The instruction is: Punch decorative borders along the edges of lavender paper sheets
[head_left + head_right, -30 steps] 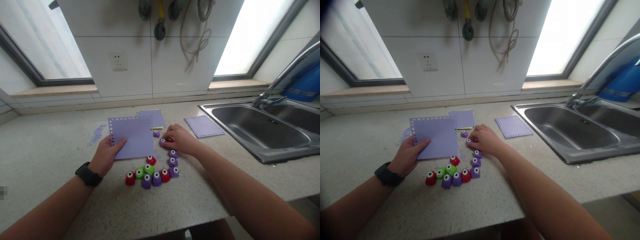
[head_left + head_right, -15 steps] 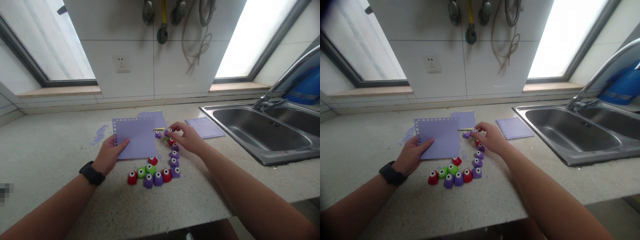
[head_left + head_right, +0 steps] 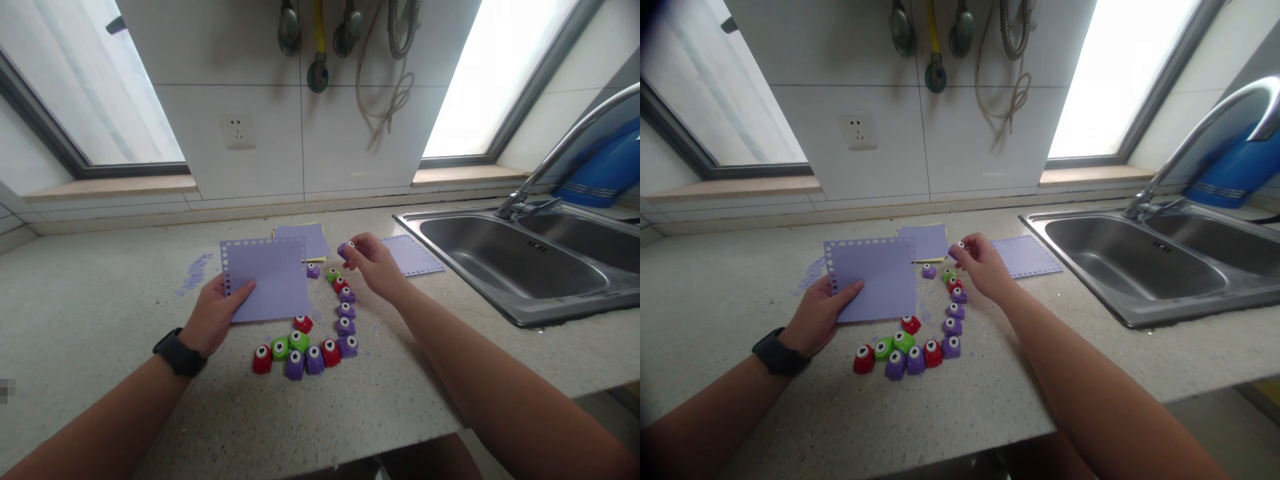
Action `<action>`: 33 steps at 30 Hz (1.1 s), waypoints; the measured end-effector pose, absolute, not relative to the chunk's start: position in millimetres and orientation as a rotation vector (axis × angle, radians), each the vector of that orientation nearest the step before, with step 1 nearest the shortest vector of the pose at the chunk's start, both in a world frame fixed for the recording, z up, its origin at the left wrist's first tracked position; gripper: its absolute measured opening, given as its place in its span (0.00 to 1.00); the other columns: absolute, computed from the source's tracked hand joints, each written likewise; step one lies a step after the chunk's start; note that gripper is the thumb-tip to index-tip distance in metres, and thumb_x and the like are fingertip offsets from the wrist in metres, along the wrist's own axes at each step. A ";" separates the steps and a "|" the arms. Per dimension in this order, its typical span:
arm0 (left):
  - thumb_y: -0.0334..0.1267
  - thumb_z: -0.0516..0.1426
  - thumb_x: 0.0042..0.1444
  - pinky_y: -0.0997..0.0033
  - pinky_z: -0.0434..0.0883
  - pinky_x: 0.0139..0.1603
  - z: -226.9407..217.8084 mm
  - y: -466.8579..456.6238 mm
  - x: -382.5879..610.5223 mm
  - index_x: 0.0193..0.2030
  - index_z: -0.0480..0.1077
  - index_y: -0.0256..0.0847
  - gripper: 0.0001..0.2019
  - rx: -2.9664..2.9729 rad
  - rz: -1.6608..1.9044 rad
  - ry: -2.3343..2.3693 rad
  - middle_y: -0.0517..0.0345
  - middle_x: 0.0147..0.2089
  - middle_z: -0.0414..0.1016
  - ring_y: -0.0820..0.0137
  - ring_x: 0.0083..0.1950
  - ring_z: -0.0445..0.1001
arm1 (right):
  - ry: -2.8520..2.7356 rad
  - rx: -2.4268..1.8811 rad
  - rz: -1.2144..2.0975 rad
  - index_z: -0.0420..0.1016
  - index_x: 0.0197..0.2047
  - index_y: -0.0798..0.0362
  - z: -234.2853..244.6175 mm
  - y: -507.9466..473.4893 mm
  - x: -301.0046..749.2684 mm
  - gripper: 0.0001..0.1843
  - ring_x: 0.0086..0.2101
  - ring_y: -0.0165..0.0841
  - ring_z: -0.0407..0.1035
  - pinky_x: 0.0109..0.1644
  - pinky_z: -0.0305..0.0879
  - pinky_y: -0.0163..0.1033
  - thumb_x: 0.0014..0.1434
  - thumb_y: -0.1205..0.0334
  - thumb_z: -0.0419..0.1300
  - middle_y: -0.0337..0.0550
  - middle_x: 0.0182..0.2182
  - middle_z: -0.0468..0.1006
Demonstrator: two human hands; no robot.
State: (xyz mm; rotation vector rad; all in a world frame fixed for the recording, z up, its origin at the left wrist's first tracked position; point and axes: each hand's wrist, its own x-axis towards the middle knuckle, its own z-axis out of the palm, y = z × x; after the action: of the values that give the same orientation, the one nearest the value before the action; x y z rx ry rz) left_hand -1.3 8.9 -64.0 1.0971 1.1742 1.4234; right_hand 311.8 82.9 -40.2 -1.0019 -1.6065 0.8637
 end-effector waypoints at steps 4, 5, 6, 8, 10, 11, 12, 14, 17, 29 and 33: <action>0.43 0.70 0.50 0.59 0.76 0.54 -64.1 8.4 -1.2 0.51 0.76 0.40 0.22 1.102 1.431 1.182 0.52 0.48 0.84 0.60 0.48 0.81 | -1.522 -0.958 0.978 0.65 0.42 0.51 -38.9 83.8 310.3 0.20 0.30 0.32 0.77 0.35 0.71 0.41 0.59 0.46 0.66 0.39 0.35 0.77; 0.43 0.70 0.50 0.58 0.76 0.54 -64.1 8.3 -1.1 0.51 0.76 0.40 0.22 1.104 1.435 1.184 0.52 0.48 0.84 0.60 0.48 0.81 | -1.500 -0.951 1.003 0.65 0.42 0.51 -38.5 83.8 310.0 0.20 0.30 0.32 0.77 0.36 0.72 0.41 0.58 0.47 0.66 0.39 0.35 0.76; 0.44 0.70 0.49 0.58 0.76 0.54 -64.0 8.2 -1.0 0.51 0.76 0.40 0.23 1.105 1.437 1.187 0.52 0.48 0.84 0.59 0.48 0.81 | -1.480 -0.947 1.024 0.65 0.41 0.51 -38.2 83.8 309.7 0.20 0.30 0.32 0.76 0.36 0.72 0.41 0.58 0.47 0.67 0.39 0.35 0.76; 0.44 0.71 0.48 0.57 0.76 0.53 -63.6 8.0 -0.6 0.51 0.77 0.39 0.23 1.101 1.439 1.190 0.51 0.48 0.84 0.58 0.48 0.82 | -1.448 -0.946 1.058 0.64 0.41 0.51 -37.4 83.7 309.6 0.20 0.30 0.31 0.76 0.37 0.72 0.41 0.57 0.48 0.67 0.39 0.36 0.75; 0.44 0.70 0.49 0.58 0.76 0.53 -63.0 7.9 -0.1 0.51 0.77 0.39 0.23 1.097 1.437 1.186 0.51 0.48 0.84 0.59 0.48 0.82 | -1.439 -0.943 1.079 0.64 0.41 0.50 -36.4 83.2 310.1 0.21 0.31 0.31 0.75 0.35 0.71 0.39 0.57 0.48 0.67 0.39 0.37 0.74; 0.44 0.70 0.49 0.58 0.76 0.54 -62.6 7.9 0.2 0.51 0.77 0.39 0.23 1.095 1.436 1.181 0.51 0.49 0.84 0.59 0.47 0.82 | -1.441 -0.942 1.084 0.64 0.41 0.50 -35.6 82.8 310.4 0.21 0.31 0.31 0.75 0.34 0.70 0.39 0.56 0.48 0.68 0.39 0.37 0.74; 0.44 0.70 0.50 0.58 0.76 0.54 -62.2 7.8 0.5 0.51 0.76 0.39 0.23 1.091 1.435 1.172 0.50 0.49 0.84 0.59 0.47 0.82 | -1.443 -0.941 1.090 0.64 0.42 0.50 -34.6 82.2 310.7 0.21 0.31 0.30 0.74 0.33 0.68 0.38 0.56 0.48 0.68 0.39 0.37 0.74; 0.45 0.69 0.51 0.57 0.76 0.54 -61.3 7.6 1.3 0.52 0.76 0.39 0.23 1.079 1.429 1.150 0.50 0.50 0.83 0.59 0.46 0.82 | -1.431 -0.930 1.115 0.64 0.42 0.50 -31.8 80.3 310.7 0.21 0.31 0.30 0.73 0.32 0.66 0.37 0.55 0.50 0.69 0.39 0.37 0.73; 0.45 0.69 0.52 0.55 0.76 0.54 -60.7 7.2 2.7 0.53 0.76 0.39 0.23 1.064 1.424 1.129 0.50 0.50 0.83 0.59 0.47 0.81 | -1.367 -0.858 1.182 0.66 0.42 0.49 -27.1 76.4 308.9 0.21 0.33 0.30 0.73 0.36 0.68 0.38 0.53 0.53 0.71 0.38 0.38 0.73; 0.46 0.68 0.52 0.63 0.72 0.51 -60.6 5.2 2.1 0.42 0.80 0.43 0.13 1.348 1.538 1.287 0.57 0.42 0.81 0.62 0.45 0.77 | -1.445 -0.528 1.094 0.70 0.49 0.46 -8.1 48.8 300.7 0.23 0.45 0.34 0.77 0.53 0.75 0.44 0.53 0.64 0.73 0.41 0.44 0.80; 0.47 0.67 0.52 0.62 0.73 0.48 -60.0 5.5 -0.7 0.40 0.81 0.44 0.12 1.420 1.579 1.298 0.55 0.41 0.80 0.61 0.43 0.75 | -1.579 -0.375 0.933 0.73 0.51 0.47 4.5 31.9 299.5 0.23 0.51 0.37 0.75 0.60 0.73 0.47 0.54 0.68 0.72 0.42 0.47 0.79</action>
State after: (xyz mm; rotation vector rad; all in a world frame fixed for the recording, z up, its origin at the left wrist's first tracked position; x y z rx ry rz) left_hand -0.7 5.5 -60.0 1.4199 1.2981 1.5788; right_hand 299.5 31.9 4.5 -0.3750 -1.5792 0.9331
